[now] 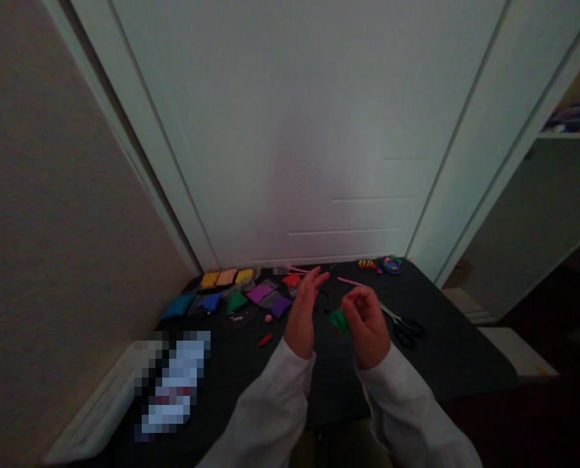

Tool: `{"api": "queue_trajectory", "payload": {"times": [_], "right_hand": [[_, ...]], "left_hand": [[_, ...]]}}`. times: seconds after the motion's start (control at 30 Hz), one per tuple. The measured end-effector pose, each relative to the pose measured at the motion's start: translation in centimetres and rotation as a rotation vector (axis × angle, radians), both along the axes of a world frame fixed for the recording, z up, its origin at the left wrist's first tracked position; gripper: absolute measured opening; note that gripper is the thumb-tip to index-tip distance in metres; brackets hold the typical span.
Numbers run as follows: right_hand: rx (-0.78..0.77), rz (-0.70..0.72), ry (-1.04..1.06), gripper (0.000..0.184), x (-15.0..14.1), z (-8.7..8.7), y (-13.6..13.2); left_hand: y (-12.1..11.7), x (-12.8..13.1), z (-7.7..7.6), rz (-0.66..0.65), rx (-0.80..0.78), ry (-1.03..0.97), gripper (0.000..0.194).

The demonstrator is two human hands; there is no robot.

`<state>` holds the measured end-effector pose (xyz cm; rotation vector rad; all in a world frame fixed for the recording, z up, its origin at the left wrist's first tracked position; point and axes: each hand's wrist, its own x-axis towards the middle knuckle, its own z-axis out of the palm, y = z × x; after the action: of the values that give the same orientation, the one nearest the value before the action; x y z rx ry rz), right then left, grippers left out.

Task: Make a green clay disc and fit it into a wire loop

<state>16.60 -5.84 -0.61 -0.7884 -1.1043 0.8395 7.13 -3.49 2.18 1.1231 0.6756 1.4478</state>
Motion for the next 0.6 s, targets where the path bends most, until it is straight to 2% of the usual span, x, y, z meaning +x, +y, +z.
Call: {"api": "queue_trajectory", "payload": {"times": [0.1, 0.2, 0.3, 0.43, 0.5, 0.6], "right_hand": [[0.144, -0.245, -0.232, 0.014, -1.8, 1.0, -2.7], [0.241, -0.431, -0.387, 0.017, -3.1, 1.1, -4.7], [0.257, -0.49, -0.332, 0.027, -3.7, 1.0, -6.2], [0.23, -0.498, -0.187, 0.04, -3.4, 1.5, -7.2], [0.263, -0.527, -0.166, 0.052, -3.2, 2.4, -7.8], [0.264, -0.562, -0.236, 0.061, -4.2, 4.3, -9.5]], "left_hand": [[-3.7, 1.6, 1.4, -0.125, -0.126, -0.18, 0.047], [-5.9, 1.6, 1.9, -0.075, -0.175, -0.299, 0.038], [-7.2, 1.3, 1.7, -0.012, -0.188, -0.339, 0.032], [-9.6, 1.4, 1.0, 0.005, -0.143, -0.285, 0.034], [-11.3, 1.4, 0.8, -0.015, -0.061, -0.23, 0.038], [-13.6, 1.2, 1.4, -0.135, 0.066, -0.243, 0.05]]}}
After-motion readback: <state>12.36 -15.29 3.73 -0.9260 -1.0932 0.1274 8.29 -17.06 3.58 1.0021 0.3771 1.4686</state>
